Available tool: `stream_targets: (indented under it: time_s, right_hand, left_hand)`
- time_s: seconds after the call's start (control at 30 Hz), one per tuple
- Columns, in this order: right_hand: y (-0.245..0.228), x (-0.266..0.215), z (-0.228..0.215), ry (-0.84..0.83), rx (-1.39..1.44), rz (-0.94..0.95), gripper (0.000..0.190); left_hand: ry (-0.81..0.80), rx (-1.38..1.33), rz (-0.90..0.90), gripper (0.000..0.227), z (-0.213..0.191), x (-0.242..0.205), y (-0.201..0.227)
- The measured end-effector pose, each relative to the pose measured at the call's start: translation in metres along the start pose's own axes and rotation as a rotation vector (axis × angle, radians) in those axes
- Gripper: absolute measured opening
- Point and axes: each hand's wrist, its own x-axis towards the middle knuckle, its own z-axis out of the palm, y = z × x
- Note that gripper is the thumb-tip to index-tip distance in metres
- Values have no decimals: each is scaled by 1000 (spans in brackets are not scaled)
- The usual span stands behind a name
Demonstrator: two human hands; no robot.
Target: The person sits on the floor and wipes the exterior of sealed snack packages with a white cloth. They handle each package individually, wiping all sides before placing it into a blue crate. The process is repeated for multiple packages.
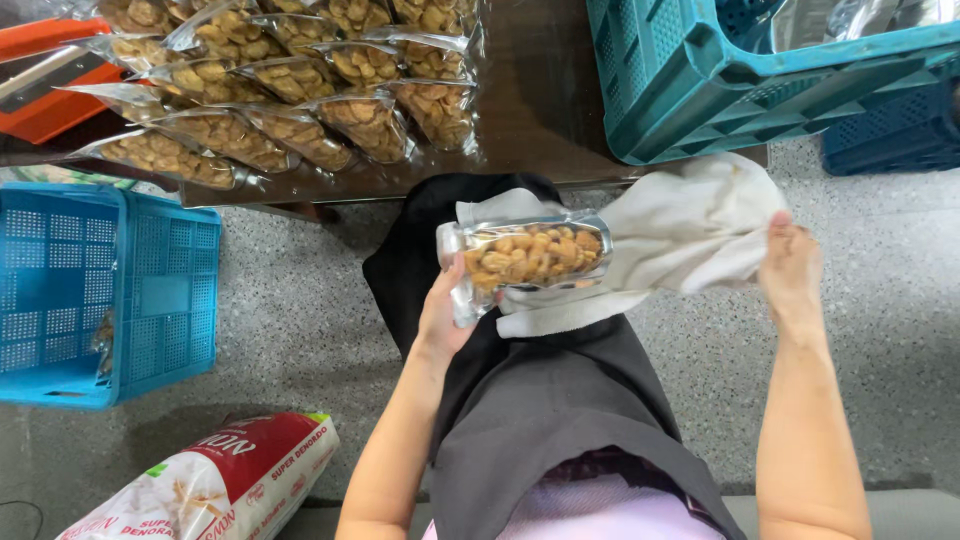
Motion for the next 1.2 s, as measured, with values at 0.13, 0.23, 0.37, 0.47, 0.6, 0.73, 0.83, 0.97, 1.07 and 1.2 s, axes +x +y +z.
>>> stream_targets:
  time_s: [0.13, 0.23, 0.37, 0.47, 0.6, 0.73, 0.83, 0.97, 1.07, 1.2]
  right_hand:
    - [-21, -22, -16, -155, 785, 2, 52]
    - [-45, -58, 6, -469, 690, -53, 39]
    - [-81, -115, 122, -752, 193, -442, 30]
    - [-99, -134, 216, -436, -174, -1018, 44]
    - [-79, -113, 244, -70, -333, -1364, 44]
    - [-32, -56, 213, 85, -469, -1217, 32]
    - [-3, -16, 177, -11, -150, -753, 31]
    - [-5, 4, 97, -109, 712, 68, 48]
    - [-27, -35, 52, -345, 943, 73, 53]
    - [-82, -97, 95, -642, 878, -7, 55]
  left_hand:
    - [33, -8, 3, 46, 3, 14, -13]
    - [71, 98, 14, 47, -3, 13, -17]
    - [103, 207, 106, 44, -21, 13, -30]
    - [83, 217, 252, 46, -32, 15, -45]
    - [235, 237, 294, 49, -33, 16, -53]
    - [238, 250, 325, 45, -28, 12, -52]
    - [222, 282, 321, 37, -29, 9, -49]
    - [284, 364, 328, 26, -36, 12, -42]
    - [235, 416, 353, 22, -41, 13, -39]
    - [114, 499, 376, 22, -37, 9, -32]
